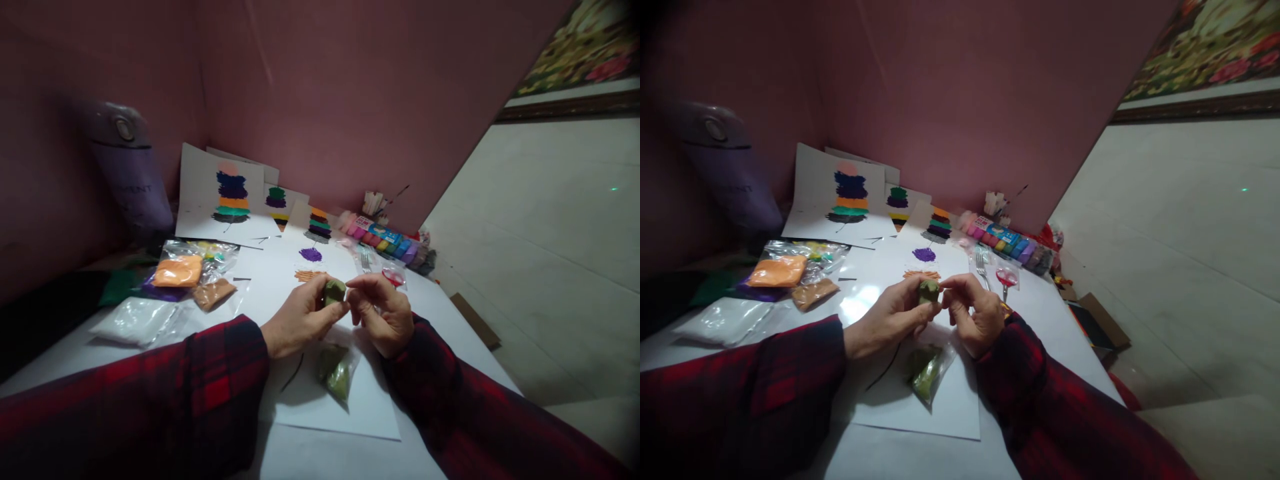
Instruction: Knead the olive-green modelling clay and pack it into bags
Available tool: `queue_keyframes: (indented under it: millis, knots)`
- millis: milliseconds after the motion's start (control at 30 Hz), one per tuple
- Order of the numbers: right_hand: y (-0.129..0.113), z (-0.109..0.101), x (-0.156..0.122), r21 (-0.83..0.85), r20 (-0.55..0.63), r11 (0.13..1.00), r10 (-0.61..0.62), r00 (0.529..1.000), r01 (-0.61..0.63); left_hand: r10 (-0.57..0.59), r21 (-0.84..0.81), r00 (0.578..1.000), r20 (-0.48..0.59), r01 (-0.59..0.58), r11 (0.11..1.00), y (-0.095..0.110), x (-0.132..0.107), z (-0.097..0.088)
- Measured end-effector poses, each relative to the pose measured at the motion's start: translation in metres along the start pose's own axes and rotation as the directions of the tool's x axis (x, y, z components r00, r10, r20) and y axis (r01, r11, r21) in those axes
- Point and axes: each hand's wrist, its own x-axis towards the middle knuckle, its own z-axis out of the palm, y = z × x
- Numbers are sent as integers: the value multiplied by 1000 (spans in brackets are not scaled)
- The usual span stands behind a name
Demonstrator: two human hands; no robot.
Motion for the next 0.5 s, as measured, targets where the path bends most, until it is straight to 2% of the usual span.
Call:
queue_keyframes:
  millis: [133,367,500]
  knots:
    - [0,1,0,-7,13,1000,0,1000,0,-75,-32,997,13,75,997,5,0,2]
    - [0,0,0,-21,36,999,34,999,-33,-147,-20,988,-47,146,989,9,-1,4]
    - [-1,0,1,-50,23,997,67,997,-66,-89,-30,996,2,89,996,5,-1,2]
